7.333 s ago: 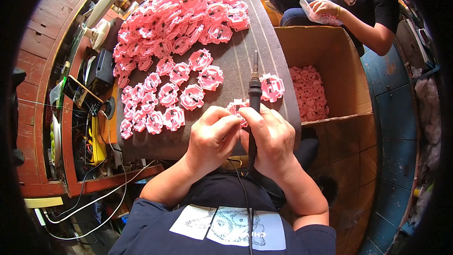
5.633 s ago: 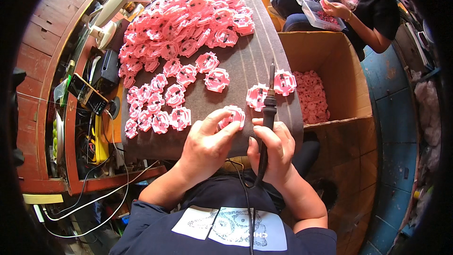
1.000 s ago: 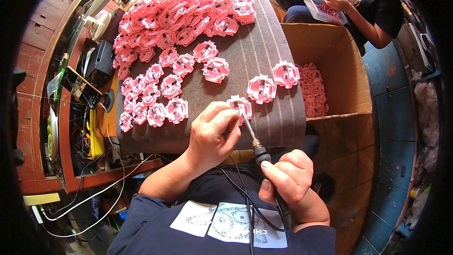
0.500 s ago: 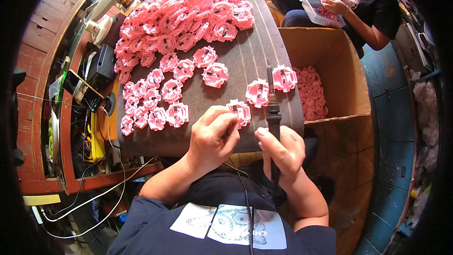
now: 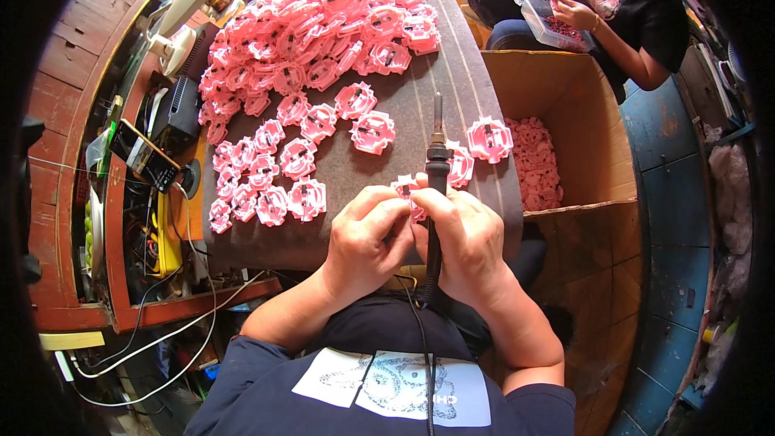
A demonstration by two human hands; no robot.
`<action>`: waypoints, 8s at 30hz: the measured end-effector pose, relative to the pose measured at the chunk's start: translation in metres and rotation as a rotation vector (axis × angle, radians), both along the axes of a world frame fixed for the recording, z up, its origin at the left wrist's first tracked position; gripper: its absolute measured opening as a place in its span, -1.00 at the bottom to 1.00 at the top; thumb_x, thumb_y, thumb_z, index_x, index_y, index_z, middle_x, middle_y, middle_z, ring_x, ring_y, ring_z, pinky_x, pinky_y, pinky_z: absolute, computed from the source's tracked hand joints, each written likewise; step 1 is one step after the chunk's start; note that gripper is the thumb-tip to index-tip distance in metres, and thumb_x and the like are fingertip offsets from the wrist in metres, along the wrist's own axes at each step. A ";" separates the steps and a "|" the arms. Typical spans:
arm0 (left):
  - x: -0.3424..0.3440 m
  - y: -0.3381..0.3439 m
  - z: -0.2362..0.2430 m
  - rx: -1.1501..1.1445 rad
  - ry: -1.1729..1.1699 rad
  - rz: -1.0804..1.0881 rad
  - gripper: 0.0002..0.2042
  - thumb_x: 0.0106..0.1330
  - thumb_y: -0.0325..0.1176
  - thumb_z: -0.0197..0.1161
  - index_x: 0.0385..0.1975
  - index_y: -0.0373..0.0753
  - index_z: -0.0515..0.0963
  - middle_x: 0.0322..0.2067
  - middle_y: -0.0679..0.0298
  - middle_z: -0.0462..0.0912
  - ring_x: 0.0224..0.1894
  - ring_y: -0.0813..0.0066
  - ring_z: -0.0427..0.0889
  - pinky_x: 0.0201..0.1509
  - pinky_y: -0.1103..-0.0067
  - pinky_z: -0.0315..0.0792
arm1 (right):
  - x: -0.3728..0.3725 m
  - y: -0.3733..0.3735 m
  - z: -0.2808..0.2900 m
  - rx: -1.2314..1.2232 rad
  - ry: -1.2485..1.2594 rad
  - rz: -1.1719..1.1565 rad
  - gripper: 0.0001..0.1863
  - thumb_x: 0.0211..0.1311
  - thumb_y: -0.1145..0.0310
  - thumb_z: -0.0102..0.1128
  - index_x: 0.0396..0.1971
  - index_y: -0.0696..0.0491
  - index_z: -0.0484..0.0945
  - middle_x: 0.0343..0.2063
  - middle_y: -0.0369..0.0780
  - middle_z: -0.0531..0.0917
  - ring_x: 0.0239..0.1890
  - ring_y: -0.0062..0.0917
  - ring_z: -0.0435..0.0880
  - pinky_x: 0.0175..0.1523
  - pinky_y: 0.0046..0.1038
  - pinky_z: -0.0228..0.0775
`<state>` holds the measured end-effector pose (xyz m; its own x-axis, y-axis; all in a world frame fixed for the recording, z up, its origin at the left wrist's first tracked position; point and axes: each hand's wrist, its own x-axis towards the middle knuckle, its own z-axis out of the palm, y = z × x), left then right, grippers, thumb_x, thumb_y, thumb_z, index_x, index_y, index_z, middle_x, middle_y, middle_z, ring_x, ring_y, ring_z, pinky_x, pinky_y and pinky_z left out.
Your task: The person uses a soldering iron to attach small components to pink plastic pieces on a workbench. They pick up each piece, apply the soldering iron to specific points, and place the finished items back on the table. A second person works in the background with similar materials.
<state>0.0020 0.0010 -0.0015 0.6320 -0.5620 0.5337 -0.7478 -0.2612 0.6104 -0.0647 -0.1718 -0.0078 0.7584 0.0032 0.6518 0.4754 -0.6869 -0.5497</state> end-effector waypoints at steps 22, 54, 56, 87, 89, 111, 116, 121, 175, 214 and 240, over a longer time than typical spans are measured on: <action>0.052 -0.008 0.028 0.491 -0.152 0.255 -0.75 0.39 -0.39 0.36 0.01 -0.26 0.61 0.02 0.05 0.61 -0.18 0.06 0.77 -0.11 0.26 0.67 | 0.003 0.004 0.001 -0.018 -0.002 -0.098 -0.49 0.20 0.55 0.34 0.19 0.12 0.50 -0.13 -0.02 0.75 -0.26 0.02 0.73 -0.11 -0.09 0.59; 0.006 0.018 0.000 -0.024 0.113 -0.080 -0.75 0.29 -0.63 0.44 -0.06 -0.27 0.71 -0.14 0.07 0.68 -0.15 0.09 0.76 -0.10 0.36 0.65 | 0.001 0.028 -0.023 0.239 -0.137 -0.031 -0.52 0.19 0.74 0.34 0.09 0.14 0.43 -0.28 -0.07 0.64 -0.41 -0.16 0.63 -0.32 -0.22 0.48; 0.006 0.017 -0.001 -0.049 0.099 -0.074 -0.78 0.30 -0.60 0.43 -0.08 -0.28 0.71 -0.17 0.08 0.68 -0.17 0.08 0.75 -0.13 0.35 0.65 | 0.001 0.029 -0.024 0.238 -0.143 -0.050 -0.51 0.19 0.74 0.34 0.10 0.13 0.43 -0.27 -0.06 0.65 -0.41 -0.16 0.64 -0.31 -0.23 0.50; 0.002 0.017 -0.001 -0.010 0.027 -0.009 -0.77 0.20 -0.66 0.45 -0.15 -0.33 0.71 -0.21 0.08 0.70 -0.21 0.11 0.76 -0.16 0.39 0.66 | -0.044 -0.001 -0.007 0.099 -0.247 -0.024 -0.38 0.53 0.01 0.28 0.28 0.23 0.45 -0.28 -0.02 0.66 -0.41 -0.23 0.63 -0.30 -0.23 0.51; 0.003 0.017 0.000 0.001 0.017 -0.015 -0.77 0.21 -0.67 0.44 -0.14 -0.34 0.70 -0.20 0.07 0.70 -0.21 0.11 0.76 -0.16 0.39 0.66 | -0.054 -0.003 -0.001 0.097 -0.177 -0.007 -0.43 0.51 0.03 0.30 0.19 0.23 0.51 -0.27 -0.01 0.64 -0.42 -0.23 0.62 -0.32 -0.24 0.51; 0.000 0.015 0.007 0.045 0.009 -0.010 -0.79 0.26 -0.70 0.37 -0.13 -0.36 0.67 -0.18 0.04 0.68 -0.22 0.10 0.76 -0.15 0.38 0.65 | -0.065 0.003 0.007 -0.014 -0.191 0.044 -0.61 -0.09 0.56 0.31 -0.14 0.10 0.61 -0.57 -0.29 0.56 -0.62 -0.43 0.48 -0.45 -0.38 0.29; -0.001 0.015 0.007 0.045 0.015 -0.013 -0.79 0.26 -0.70 0.38 -0.14 -0.36 0.67 -0.18 0.04 0.68 -0.21 0.09 0.75 -0.14 0.38 0.65 | -0.067 0.003 0.008 -0.031 -0.178 0.042 -0.63 -0.05 0.55 0.32 -0.14 0.10 0.61 -0.56 -0.29 0.57 -0.61 -0.42 0.49 -0.45 -0.38 0.30; -0.001 0.016 0.006 0.036 -0.001 -0.010 -0.79 0.25 -0.69 0.39 -0.14 -0.35 0.66 -0.17 0.03 0.68 -0.20 0.07 0.75 -0.13 0.37 0.65 | -0.070 -0.003 0.006 0.043 -0.206 0.028 -0.70 0.14 0.49 0.33 -0.09 0.14 0.61 -0.44 -0.21 0.61 -0.54 -0.37 0.53 -0.40 -0.34 0.41; 0.064 0.012 0.052 0.410 -0.074 0.145 -0.76 0.38 -0.42 0.36 -0.02 -0.33 0.64 -0.01 -0.04 0.65 -0.11 -0.04 0.74 -0.01 0.22 0.63 | 0.002 0.015 -0.004 -0.005 -0.044 -0.088 -0.42 0.21 0.43 0.48 0.23 0.13 0.50 -0.06 -0.01 0.76 -0.23 -0.03 0.74 -0.09 -0.13 0.61; 0.011 0.016 0.012 0.116 0.025 -0.024 -0.80 0.36 -0.46 0.46 -0.06 -0.25 0.68 0.00 0.00 0.65 -0.08 0.04 0.76 -0.04 0.30 0.68 | -0.007 0.007 -0.018 0.114 -0.130 -0.065 -0.44 0.12 0.62 0.44 0.14 0.15 0.45 -0.06 0.00 0.74 -0.39 -0.19 0.64 -0.25 -0.23 0.55; -0.002 0.014 0.004 -0.093 0.115 -0.015 -0.79 0.23 -0.67 0.42 -0.16 -0.35 0.67 -0.07 0.06 0.71 0.00 0.07 0.78 0.01 0.36 0.70 | 0.012 0.029 -0.017 0.178 -0.171 -0.003 -0.53 0.18 0.74 0.34 0.09 0.15 0.50 -0.20 -0.06 0.71 -0.39 -0.18 0.63 -0.27 -0.24 0.52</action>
